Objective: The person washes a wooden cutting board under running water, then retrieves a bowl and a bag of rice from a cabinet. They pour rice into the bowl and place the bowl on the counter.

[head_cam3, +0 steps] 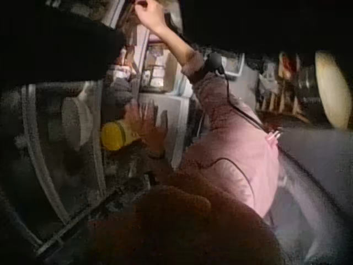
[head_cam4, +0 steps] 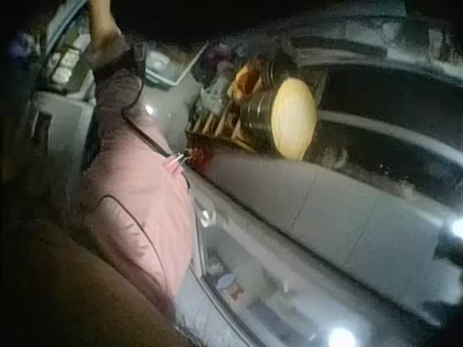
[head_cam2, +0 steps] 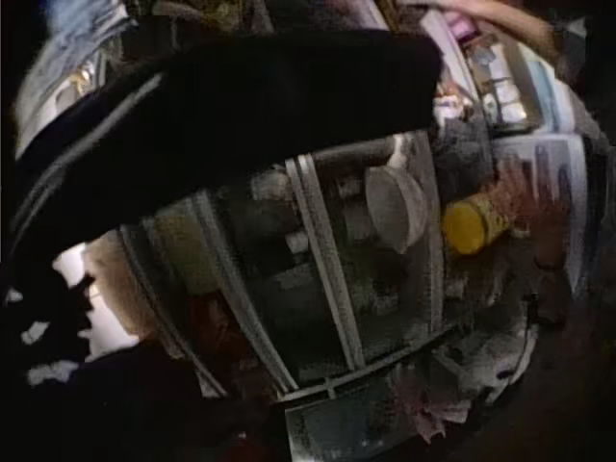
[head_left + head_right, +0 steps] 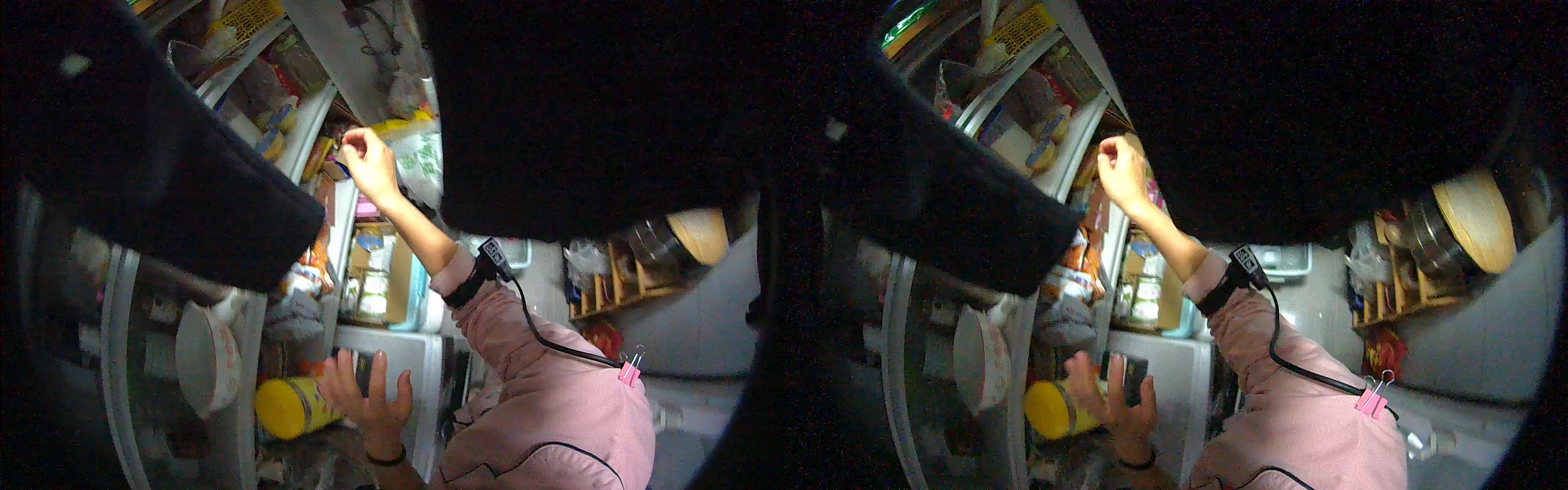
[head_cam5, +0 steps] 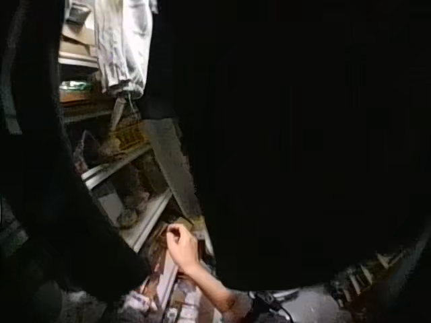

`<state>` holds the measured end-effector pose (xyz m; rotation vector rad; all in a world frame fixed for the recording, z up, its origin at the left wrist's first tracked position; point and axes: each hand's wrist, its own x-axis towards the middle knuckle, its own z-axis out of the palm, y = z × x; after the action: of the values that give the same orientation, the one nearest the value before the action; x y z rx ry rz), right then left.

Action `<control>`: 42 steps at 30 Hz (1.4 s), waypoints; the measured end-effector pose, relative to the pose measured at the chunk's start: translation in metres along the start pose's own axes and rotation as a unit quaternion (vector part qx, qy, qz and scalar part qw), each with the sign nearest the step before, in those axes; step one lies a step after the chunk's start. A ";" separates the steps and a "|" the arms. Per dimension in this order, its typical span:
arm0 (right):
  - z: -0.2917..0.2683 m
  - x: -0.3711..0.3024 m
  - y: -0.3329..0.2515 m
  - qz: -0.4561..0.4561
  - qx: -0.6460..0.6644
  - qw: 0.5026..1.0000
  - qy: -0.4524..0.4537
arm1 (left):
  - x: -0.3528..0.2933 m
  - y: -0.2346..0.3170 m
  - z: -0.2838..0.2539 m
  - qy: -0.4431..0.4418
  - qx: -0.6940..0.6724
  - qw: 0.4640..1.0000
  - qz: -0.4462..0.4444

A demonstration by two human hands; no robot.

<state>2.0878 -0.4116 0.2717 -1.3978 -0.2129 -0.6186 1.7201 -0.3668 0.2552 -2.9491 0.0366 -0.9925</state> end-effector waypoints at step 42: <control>0.255 0.282 0.204 -0.361 -0.281 0.850 -0.260 | 0.294 -0.159 0.084 0.140 0.419 0.865 -0.237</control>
<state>2.4826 -0.2360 0.2832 -2.0540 -1.1069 -0.9506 2.0073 -0.2158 0.3717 -2.0168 -0.9045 -1.0888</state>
